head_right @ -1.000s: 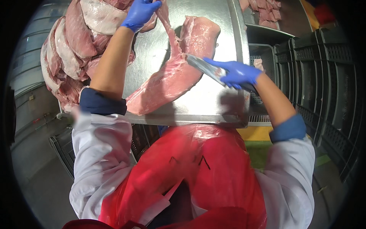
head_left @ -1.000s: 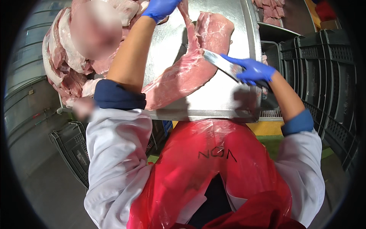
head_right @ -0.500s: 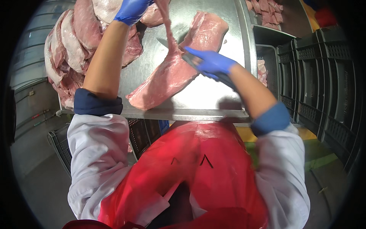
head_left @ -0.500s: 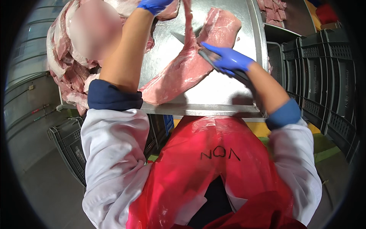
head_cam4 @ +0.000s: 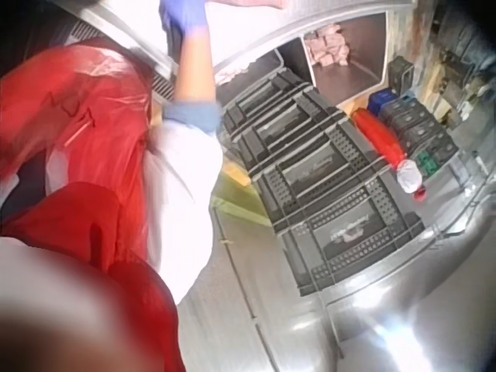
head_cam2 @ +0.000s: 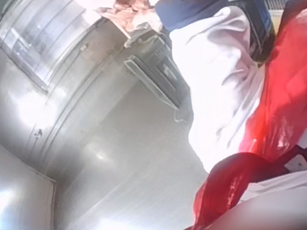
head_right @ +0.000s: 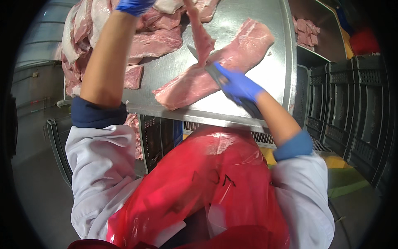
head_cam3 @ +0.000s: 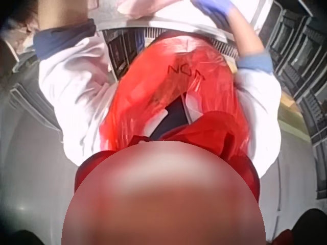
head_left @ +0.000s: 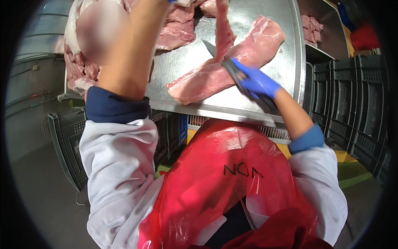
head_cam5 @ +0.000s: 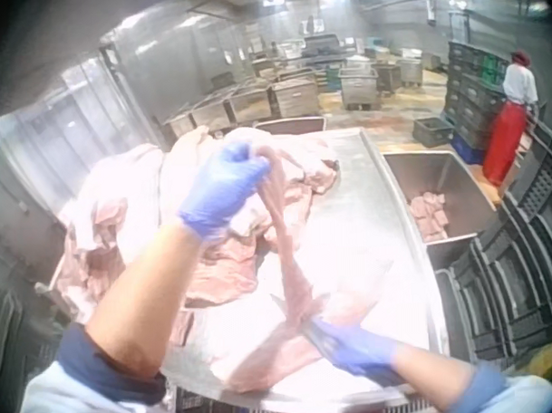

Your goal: The person uses a knife to trim fat and separate lean meat from large cuts of raw pork on a stainless steel table. They repeatedly pick up pieces, slice off fat layers, and place the trimmed meat into a bin while discarding the fat.

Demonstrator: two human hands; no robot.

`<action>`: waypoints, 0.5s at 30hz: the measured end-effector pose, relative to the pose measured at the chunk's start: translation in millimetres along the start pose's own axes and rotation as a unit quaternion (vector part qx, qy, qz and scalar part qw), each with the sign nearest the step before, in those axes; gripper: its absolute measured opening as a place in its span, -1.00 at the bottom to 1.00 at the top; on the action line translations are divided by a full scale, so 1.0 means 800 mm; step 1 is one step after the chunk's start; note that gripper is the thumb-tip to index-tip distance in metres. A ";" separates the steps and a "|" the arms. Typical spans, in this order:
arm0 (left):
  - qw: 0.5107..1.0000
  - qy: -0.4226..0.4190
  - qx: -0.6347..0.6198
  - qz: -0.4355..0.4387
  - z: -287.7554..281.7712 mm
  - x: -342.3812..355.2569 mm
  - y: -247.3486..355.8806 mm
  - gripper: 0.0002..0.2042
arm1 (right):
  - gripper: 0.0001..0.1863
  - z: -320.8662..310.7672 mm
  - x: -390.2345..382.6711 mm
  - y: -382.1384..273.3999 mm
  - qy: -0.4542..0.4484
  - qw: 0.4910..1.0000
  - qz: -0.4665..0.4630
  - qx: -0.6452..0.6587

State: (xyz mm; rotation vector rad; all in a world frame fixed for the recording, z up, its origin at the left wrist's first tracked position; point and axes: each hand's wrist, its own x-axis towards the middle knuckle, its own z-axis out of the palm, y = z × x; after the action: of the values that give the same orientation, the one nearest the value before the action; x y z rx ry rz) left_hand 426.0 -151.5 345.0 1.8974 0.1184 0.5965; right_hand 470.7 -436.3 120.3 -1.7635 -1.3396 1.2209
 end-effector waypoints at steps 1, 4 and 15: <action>0.999 0.027 -0.042 -0.003 -0.033 -0.014 0.004 -0.93 | -0.25 -0.016 -0.045 -0.061 -0.110 0.976 0.184 0.037; 0.999 0.030 -0.030 0.010 -0.047 -0.036 0.042 -0.88 | -0.26 0.026 -0.054 -0.027 -0.006 0.999 0.043 -0.033; 0.995 0.031 -0.044 0.082 -0.120 -0.099 0.130 -0.83 | -0.27 0.089 -0.018 -0.098 -0.021 0.992 0.127 -0.015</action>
State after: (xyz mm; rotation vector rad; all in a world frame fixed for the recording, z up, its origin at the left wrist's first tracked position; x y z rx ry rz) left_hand 293.5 -140.3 437.8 1.8151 -0.0231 0.7609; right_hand 373.6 -430.5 164.5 -1.9860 -1.1879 1.3851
